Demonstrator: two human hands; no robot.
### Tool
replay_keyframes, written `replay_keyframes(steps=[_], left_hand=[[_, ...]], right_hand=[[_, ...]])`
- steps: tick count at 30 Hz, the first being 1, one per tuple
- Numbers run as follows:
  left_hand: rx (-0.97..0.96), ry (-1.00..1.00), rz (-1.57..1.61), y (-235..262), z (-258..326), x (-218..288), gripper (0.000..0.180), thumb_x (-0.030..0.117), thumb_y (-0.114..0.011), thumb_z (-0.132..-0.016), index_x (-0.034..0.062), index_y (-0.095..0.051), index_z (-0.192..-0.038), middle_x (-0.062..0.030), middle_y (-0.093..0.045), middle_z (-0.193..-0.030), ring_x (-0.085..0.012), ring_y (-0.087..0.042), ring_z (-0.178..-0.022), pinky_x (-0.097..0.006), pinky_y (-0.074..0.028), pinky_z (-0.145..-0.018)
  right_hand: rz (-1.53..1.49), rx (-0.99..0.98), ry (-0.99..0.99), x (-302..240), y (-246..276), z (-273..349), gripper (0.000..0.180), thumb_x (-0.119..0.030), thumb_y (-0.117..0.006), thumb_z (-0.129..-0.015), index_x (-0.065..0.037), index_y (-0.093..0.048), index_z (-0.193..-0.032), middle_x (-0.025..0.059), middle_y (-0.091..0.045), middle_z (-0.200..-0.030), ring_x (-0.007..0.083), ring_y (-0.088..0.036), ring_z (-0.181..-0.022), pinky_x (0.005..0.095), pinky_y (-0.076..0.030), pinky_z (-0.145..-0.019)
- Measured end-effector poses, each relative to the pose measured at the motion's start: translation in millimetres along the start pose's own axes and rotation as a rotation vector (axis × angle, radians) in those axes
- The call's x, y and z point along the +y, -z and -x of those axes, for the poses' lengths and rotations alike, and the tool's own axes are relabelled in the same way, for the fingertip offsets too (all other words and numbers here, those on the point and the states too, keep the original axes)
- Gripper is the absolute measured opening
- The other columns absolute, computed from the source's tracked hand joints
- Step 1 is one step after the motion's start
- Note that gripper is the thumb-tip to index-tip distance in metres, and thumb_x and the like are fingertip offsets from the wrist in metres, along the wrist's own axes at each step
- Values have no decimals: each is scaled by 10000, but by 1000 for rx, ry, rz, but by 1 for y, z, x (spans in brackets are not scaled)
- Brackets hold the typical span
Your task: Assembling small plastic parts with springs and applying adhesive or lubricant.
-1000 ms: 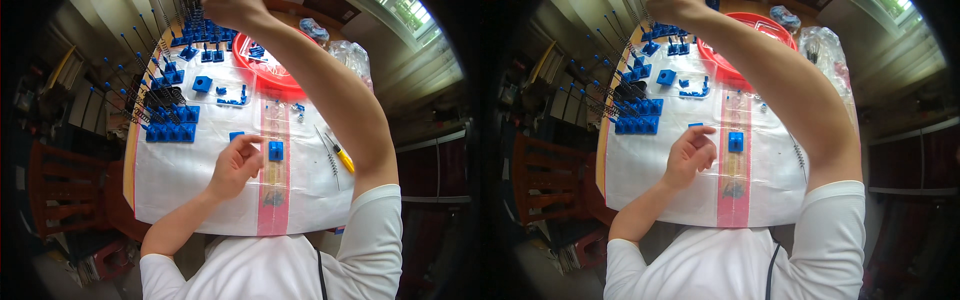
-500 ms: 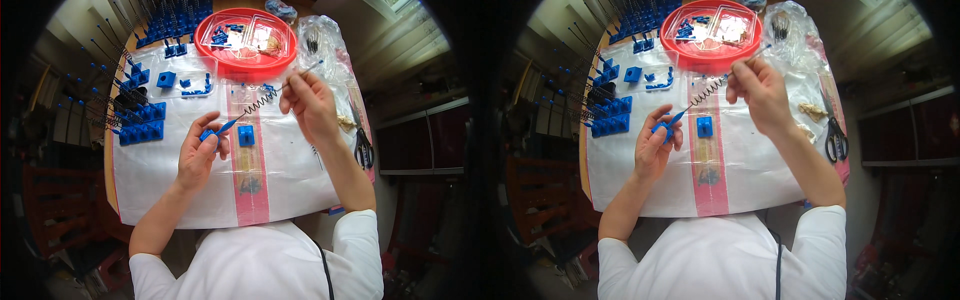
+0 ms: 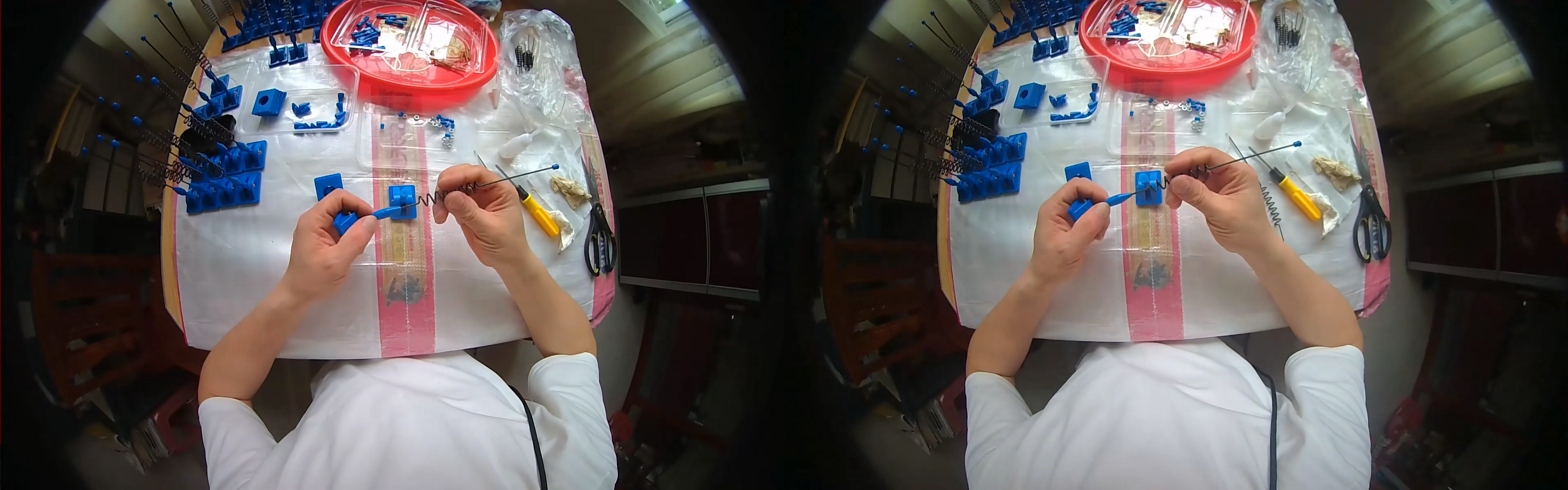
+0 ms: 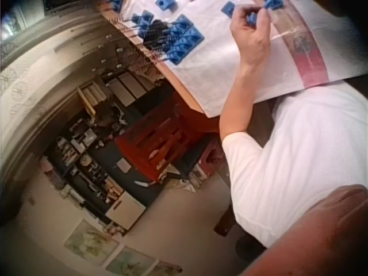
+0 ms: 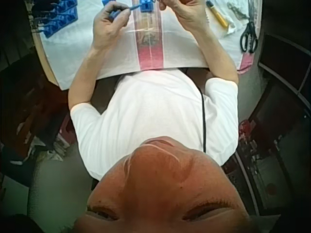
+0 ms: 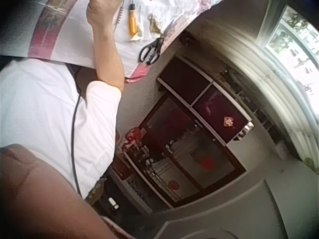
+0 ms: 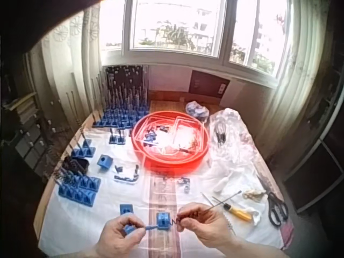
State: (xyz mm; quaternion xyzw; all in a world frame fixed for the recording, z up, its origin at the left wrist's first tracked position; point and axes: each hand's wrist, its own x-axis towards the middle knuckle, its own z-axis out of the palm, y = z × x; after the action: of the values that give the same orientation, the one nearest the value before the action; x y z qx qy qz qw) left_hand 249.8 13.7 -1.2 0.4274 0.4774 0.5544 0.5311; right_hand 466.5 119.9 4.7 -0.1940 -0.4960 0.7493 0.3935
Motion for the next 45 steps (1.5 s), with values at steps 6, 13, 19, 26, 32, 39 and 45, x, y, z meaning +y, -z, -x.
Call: replay_keyframes(steps=[6, 13, 19, 26, 32, 39, 45], left_hand=[[17, -56, -59, -2, 1, -3, 62, 70, -616, -933, 35, -567, -947, 71, -460, -721, 5, -356, -615, -194, -276, -527], [-24, 127, 67, -3, 1, 7, 74, 89, -603, -943, 29, -559, -946, 50, -476, -688, -14, -403, -585, -196, -295, -506], [-24, 248, 186, -3, -1, 9, 93, 104, -608, -942, 26, -558, -951, 41, -479, -672, -23, -419, -583, -202, -316, -512], [-8, -59, -89, -3, 1, -3, 62, 74, -609, -933, 37, -562, -950, 34, -496, -750, -33, -403, -645, -205, -323, -572], [66, -471, -398, -3, -6, -4, 113, -34, -616, -879, 23, -559, -959, -42, -501, -883, -97, -422, -694, -242, -357, -602], [111, -515, -481, -1, -5, -2, 115, -26, -612, -888, 21, -562, -980, -57, -496, -955, -107, -421, -744, -230, -357, -646], [133, -492, -476, 0, -4, -1, 116, -17, -608, -901, 25, -569, -1001, -58, -502, -993, -98, -424, -771, -218, -359, -671]], right_hand=[[-11, 45, -45, 7, 2, 2, 256, -138, -716, -889, 5, -634, -1084, 81, -643, -946, 170, -627, -777, 297, -514, -705], [66, -11, 96, 4, -1, 1, 197, -92, -685, -914, 37, -634, -1054, 92, -665, -909, 145, -643, -796, 281, -530, -728], [85, 18, 44, 3, -1, 3, 253, -170, -728, -878, 13, -651, -1034, 98, -630, -950, 178, -636, -767, 302, -525, -684], [35, 43, 15, 4, 0, 5, 291, -158, -732, -877, 16, -638, -1091, 96, -648, -945, 173, -638, -770, 302, -525, -695], [49, 111, 186, -1, 2, 0, 389, -135, -686, -917, -5, -551, -1258, 109, -635, -1049, 162, -643, -839, 298, -531, -734], [24, 248, 367, -23, 45, -8, 270, -181, -623, -964, -25, -586, -1181, 108, -651, -995, 167, -637, -805, 289, -520, -704], [-61, 281, 333, -27, 38, -9, 228, -250, -567, -994, -31, -604, -1047, 112, -672, -950, 171, -647, -730, 301, -533, -685]])
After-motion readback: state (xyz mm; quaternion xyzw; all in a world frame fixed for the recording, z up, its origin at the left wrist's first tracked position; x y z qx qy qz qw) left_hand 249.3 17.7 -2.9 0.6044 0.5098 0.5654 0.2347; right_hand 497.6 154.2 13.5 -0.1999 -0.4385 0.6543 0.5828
